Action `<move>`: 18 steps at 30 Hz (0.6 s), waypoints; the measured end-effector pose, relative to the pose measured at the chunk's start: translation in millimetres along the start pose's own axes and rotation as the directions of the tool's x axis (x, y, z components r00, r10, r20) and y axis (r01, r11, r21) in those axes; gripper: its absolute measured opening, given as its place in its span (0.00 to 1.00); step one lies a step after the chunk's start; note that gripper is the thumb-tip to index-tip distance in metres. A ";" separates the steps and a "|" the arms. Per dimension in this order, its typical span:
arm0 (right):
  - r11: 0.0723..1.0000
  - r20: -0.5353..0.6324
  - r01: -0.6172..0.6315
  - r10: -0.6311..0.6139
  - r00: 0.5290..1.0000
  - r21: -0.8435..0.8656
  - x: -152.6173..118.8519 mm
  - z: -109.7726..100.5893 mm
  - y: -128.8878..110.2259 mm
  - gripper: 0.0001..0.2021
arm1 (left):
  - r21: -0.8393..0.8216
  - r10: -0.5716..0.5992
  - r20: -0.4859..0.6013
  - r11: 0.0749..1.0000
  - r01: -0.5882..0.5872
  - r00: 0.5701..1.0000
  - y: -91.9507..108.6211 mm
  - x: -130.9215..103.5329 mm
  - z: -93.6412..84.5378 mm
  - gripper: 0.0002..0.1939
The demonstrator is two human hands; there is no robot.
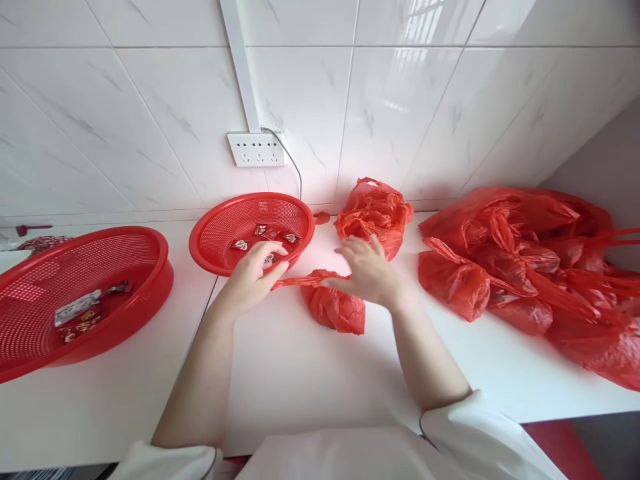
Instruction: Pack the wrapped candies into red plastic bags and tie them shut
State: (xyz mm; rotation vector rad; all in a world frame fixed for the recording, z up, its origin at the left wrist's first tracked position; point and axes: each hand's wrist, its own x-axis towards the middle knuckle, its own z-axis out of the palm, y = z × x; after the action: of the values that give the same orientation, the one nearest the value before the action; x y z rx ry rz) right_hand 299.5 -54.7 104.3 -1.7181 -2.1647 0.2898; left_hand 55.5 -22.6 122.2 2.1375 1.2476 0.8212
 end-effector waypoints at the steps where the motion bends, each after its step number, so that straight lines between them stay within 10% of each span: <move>1: 0.999 0.128 -0.011 0.016 0.992 -0.043 3.6 9.9 -6.6 0.29 | -0.002 -0.018 -0.010 1.000 0.018 1.000 1.3 0.2 -1.3 0.12; 6: 0.995 0.417 -0.028 0.066 0.906 -0.097 17.6 25.5 -7.2 0.11 | 0.058 -0.084 0.008 0.995 0.084 0.996 4.8 1.2 -6.6 0.12; 13: 0.960 0.024 -0.279 0.279 0.960 -0.020 -38.0 -66.3 78.0 0.15 | 0.083 -0.102 -0.040 0.991 0.105 0.994 6.9 0.9 -9.2 0.14; 15: 0.892 -0.206 -0.447 0.450 0.869 0.064 -70.0 -89.9 104.2 0.17 | 0.087 -0.110 -0.058 0.990 0.115 0.992 6.9 1.6 -10.5 0.13; 18: 0.686 -0.465 -0.719 0.674 0.574 0.107 -107.8 -100.6 151.9 0.16 | 0.096 -0.107 -0.070 0.989 0.114 0.992 4.5 4.1 -11.0 0.12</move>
State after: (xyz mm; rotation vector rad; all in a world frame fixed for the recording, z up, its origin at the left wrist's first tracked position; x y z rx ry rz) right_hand 496.9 -129.0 122.7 -2.3456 -1.0767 -0.0569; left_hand 51.7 -19.5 133.7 2.1120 1.4547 0.8012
